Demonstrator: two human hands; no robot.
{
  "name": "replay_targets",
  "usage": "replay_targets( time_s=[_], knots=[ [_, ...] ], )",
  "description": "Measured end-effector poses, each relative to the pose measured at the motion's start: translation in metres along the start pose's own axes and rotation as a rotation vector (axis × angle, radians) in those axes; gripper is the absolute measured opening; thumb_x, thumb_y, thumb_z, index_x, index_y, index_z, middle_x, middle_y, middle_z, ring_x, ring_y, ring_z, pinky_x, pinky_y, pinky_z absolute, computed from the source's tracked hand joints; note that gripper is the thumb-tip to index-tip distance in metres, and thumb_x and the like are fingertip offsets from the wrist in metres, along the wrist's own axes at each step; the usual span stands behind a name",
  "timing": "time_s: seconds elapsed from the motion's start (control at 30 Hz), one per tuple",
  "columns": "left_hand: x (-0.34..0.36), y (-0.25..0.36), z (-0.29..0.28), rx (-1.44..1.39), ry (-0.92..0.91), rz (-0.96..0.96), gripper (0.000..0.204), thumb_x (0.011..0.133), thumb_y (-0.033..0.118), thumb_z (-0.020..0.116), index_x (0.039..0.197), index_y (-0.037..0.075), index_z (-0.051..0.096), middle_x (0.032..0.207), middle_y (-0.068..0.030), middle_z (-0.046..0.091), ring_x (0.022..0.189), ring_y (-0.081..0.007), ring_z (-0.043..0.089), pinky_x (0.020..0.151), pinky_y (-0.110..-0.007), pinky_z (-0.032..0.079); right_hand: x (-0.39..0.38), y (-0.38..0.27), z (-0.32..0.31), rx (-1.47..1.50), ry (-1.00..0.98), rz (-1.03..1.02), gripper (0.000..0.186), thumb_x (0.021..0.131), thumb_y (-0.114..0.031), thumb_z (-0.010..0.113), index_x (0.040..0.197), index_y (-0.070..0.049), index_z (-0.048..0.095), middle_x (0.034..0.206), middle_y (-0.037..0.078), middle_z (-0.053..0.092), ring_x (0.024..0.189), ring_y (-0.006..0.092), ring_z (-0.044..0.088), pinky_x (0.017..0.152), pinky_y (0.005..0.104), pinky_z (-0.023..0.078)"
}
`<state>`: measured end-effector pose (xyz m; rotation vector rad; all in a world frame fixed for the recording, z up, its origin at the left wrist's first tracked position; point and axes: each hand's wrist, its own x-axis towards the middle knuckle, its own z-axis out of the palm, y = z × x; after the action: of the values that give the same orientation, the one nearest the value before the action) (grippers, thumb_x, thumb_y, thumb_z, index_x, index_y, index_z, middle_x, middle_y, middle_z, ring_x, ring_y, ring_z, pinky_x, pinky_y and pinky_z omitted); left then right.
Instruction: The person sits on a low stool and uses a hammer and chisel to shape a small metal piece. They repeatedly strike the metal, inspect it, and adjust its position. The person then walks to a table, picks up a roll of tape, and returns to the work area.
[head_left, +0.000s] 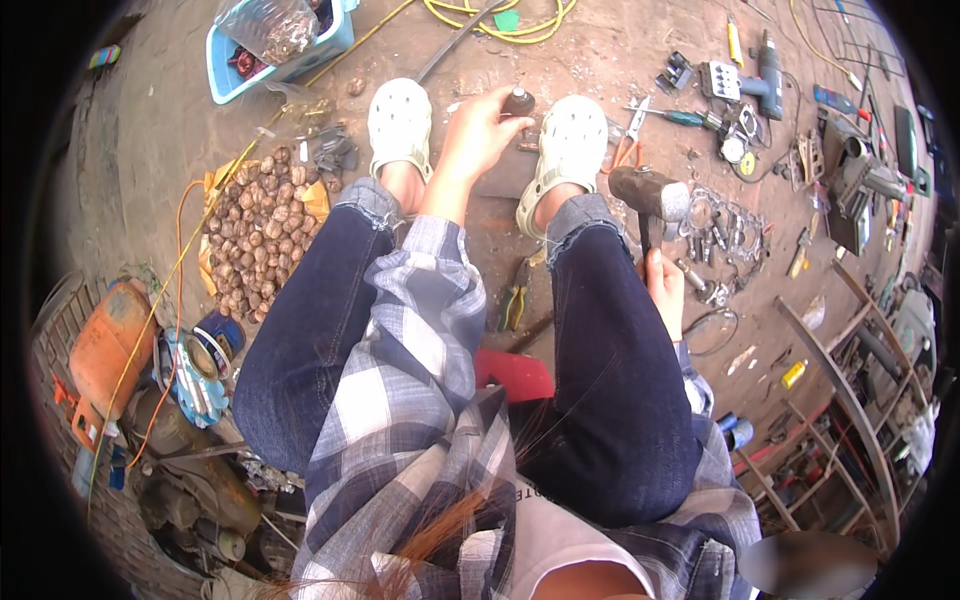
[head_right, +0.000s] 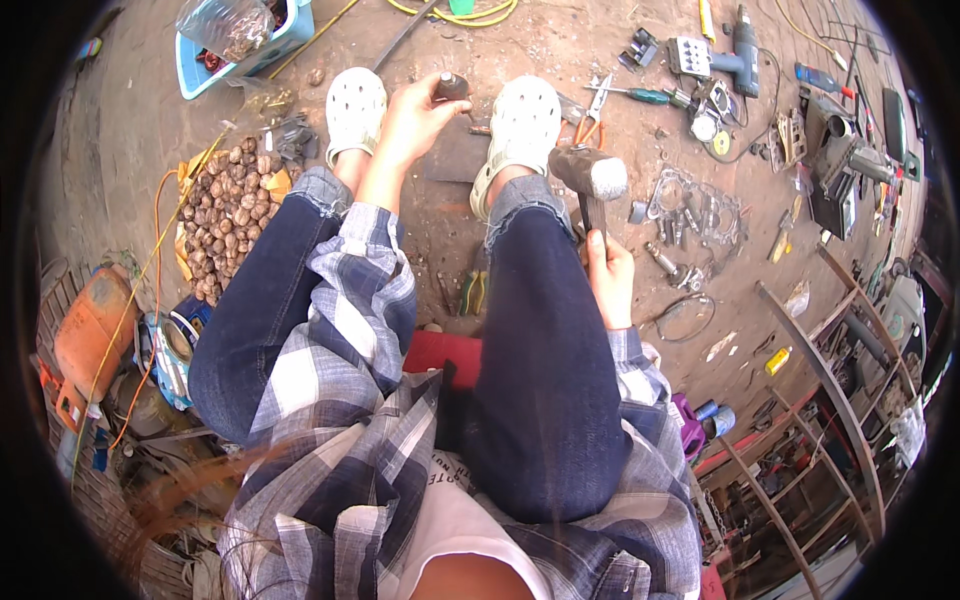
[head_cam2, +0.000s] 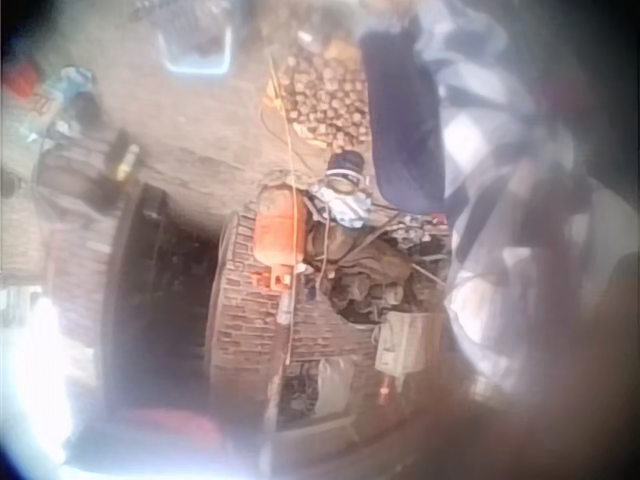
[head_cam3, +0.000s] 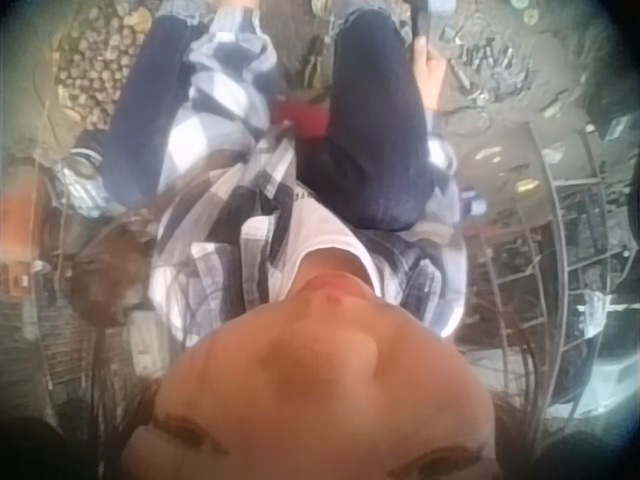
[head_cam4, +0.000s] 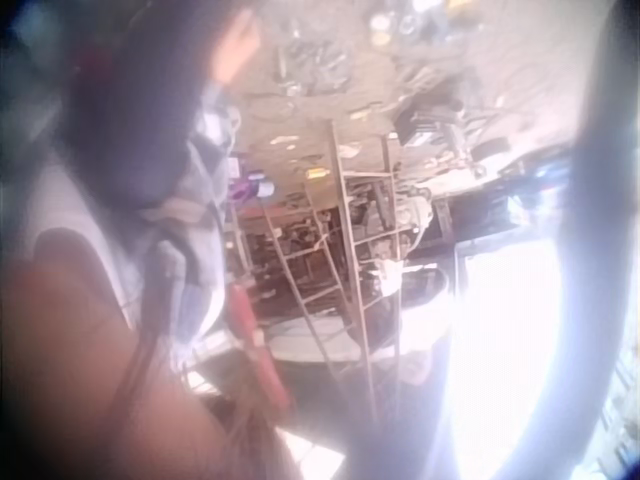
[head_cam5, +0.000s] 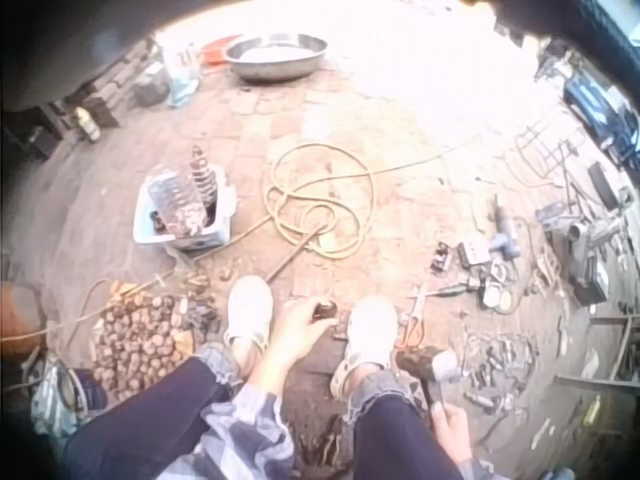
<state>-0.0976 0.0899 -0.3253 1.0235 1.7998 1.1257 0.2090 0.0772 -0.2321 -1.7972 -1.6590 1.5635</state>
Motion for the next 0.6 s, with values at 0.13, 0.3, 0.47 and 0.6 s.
replay_targets(
  time_s=[0.13, 0.3, 0.47, 0.6],
  knots=[
    [0.001, -0.013, 0.001, -0.123, -0.013, -0.027, 0.031, 0.079, 0.008, 0.069, 0.107, -0.002, 0.061, 0.094, -0.0106, 0.069, 0.087, -0.0123, 0.065, 0.076, -0.027, 0.051, 0.002, -0.004, 0.006, 0.025, -0.02, 0.005, 0.042, 0.097, -0.033, 0.047, 0.065, -0.005, 0.047, 0.058, -0.004, 0.042, 0.055, 0.0054, 0.035, 0.05, 0.0242, 0.029],
    [0.017, 0.001, 0.003, 0.051, -0.066, 0.029, 0.038, 0.078, 0.007, 0.07, 0.113, -0.003, 0.058, 0.096, -0.0114, 0.069, 0.088, -0.0129, 0.065, 0.077, -0.028, 0.051, 0.004, -0.026, 0.004, 0.054, -0.01, -0.016, 0.043, 0.098, -0.034, 0.046, 0.064, -0.007, 0.046, 0.057, -0.006, 0.039, 0.053, 0.004, 0.032, 0.048, 0.0228, 0.025],
    [0.017, -0.002, 0.008, 0.146, -0.131, 0.045, 0.04, 0.078, 0.009, 0.071, 0.115, 0.0, 0.058, 0.098, -0.0115, 0.068, 0.088, -0.014, 0.065, 0.077, -0.028, 0.051, 0.01, -0.034, 0.007, 0.132, -0.003, 0.019, 0.043, 0.098, -0.036, 0.046, 0.065, -0.008, 0.047, 0.055, -0.006, 0.038, 0.047, 0.0023, 0.03, 0.044, 0.0209, 0.022],
    [0.008, 0.002, 0.0, 0.102, -0.119, -0.009, 0.04, 0.077, 0.01, 0.071, 0.114, 0.001, 0.059, 0.1, -0.0125, 0.068, 0.089, -0.0157, 0.066, 0.077, -0.029, 0.051, 0.014, -0.034, 0.011, 0.154, -0.031, 0.021, 0.044, 0.098, -0.039, 0.046, 0.065, -0.008, 0.048, 0.052, -0.006, 0.037, 0.044, 0.002, 0.029, 0.042, 0.0207, 0.02]
  ],
)
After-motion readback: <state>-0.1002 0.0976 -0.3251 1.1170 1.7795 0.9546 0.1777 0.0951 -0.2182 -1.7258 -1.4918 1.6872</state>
